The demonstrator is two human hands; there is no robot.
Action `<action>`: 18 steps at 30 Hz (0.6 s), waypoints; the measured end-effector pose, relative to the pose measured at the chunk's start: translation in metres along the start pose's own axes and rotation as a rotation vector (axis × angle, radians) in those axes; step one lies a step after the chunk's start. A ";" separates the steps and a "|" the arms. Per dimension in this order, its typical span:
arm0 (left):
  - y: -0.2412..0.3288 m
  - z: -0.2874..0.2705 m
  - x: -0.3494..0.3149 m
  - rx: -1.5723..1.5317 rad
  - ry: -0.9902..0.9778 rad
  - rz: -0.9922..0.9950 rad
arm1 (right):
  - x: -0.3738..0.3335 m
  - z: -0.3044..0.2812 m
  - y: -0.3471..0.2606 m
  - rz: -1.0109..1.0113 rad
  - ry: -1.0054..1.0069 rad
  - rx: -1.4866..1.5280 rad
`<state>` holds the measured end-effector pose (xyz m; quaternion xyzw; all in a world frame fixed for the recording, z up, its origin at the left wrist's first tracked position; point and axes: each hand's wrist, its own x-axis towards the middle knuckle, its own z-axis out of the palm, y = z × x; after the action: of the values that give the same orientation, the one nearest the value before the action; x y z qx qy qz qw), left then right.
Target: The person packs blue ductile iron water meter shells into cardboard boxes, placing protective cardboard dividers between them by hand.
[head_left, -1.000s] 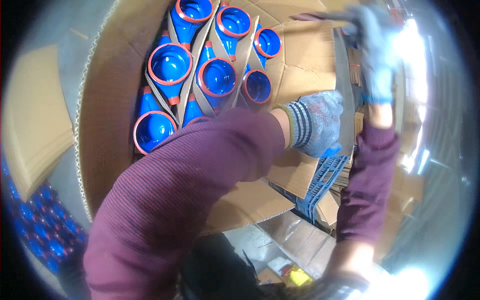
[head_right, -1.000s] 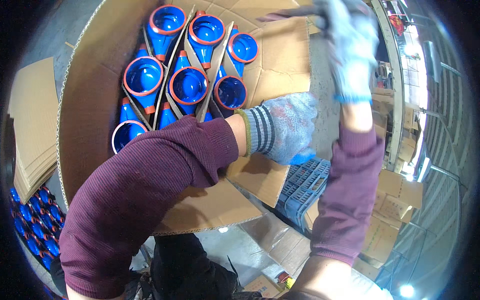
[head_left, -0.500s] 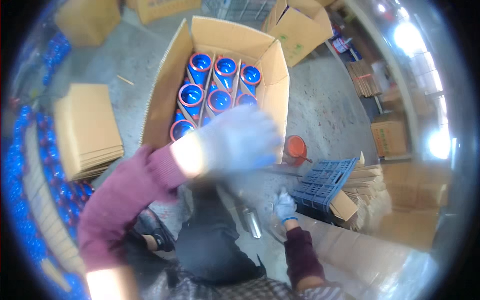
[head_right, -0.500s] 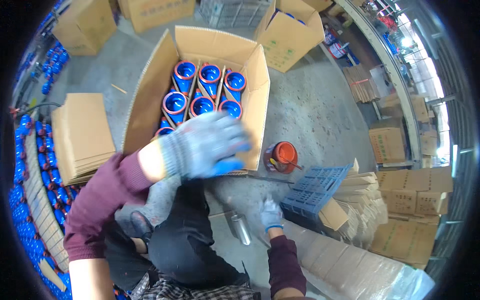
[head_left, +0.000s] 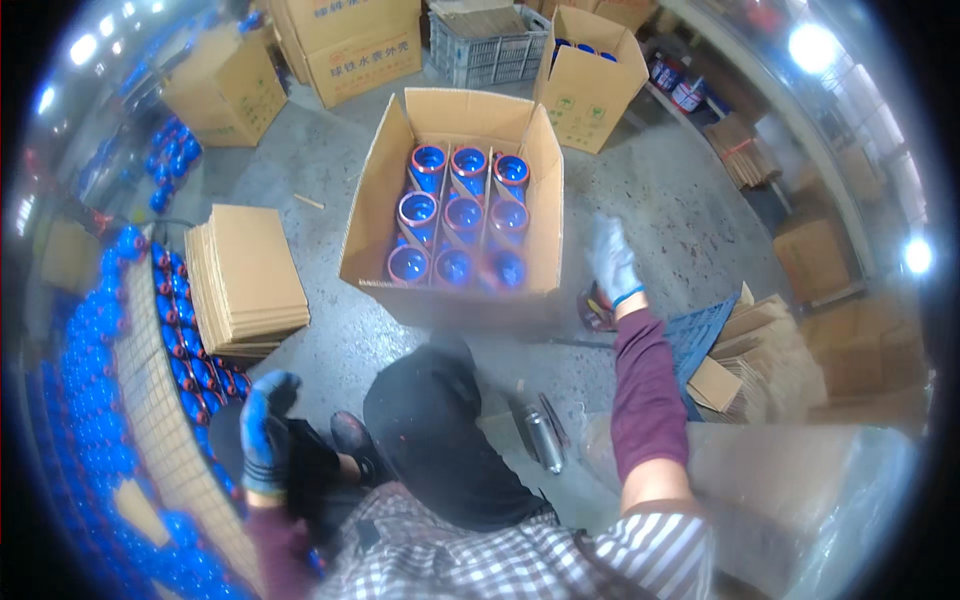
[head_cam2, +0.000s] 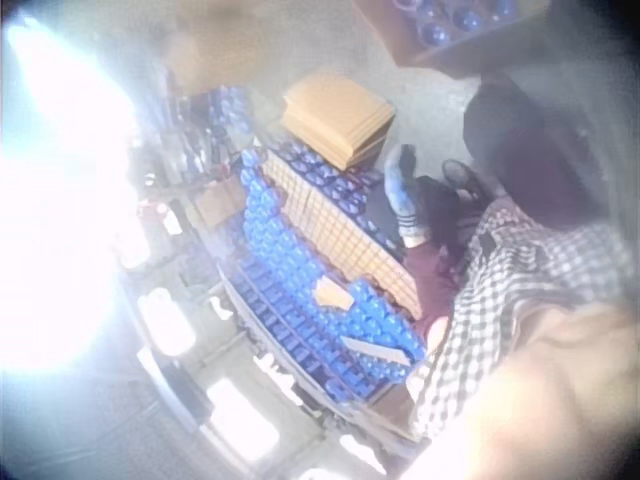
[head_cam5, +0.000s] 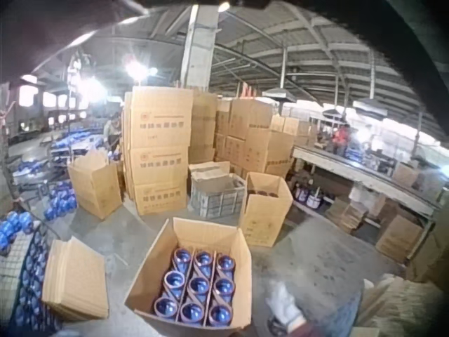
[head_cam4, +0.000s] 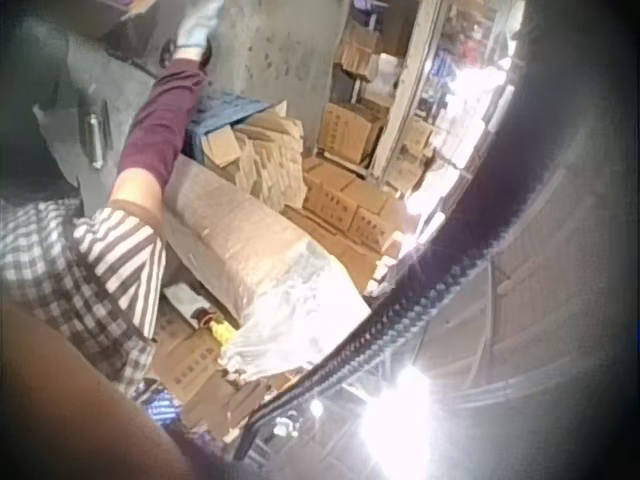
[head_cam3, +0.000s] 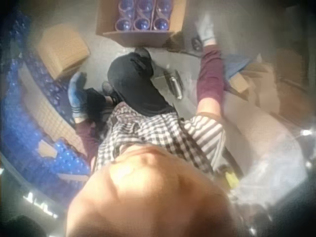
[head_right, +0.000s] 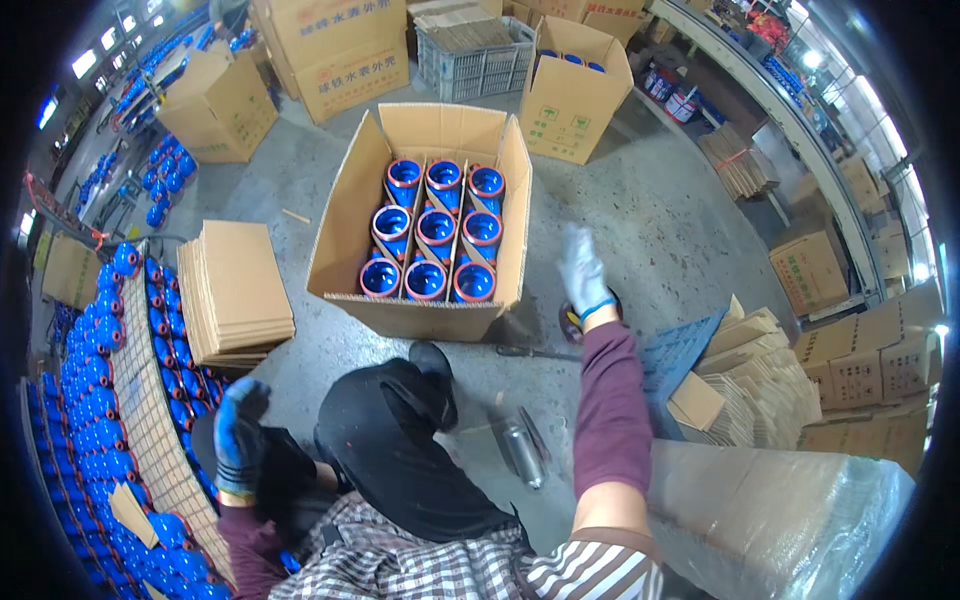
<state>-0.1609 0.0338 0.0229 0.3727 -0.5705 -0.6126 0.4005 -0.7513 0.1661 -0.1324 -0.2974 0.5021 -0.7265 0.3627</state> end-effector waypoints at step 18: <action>-0.125 0.023 0.056 -0.529 0.113 -0.544 | 0.070 0.079 0.046 0.200 0.575 0.229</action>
<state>-0.2124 -0.0049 -0.1004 0.4274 -0.2501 -0.8009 0.3365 -0.7168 0.0572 -0.1455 0.0136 0.5259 -0.7932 0.3067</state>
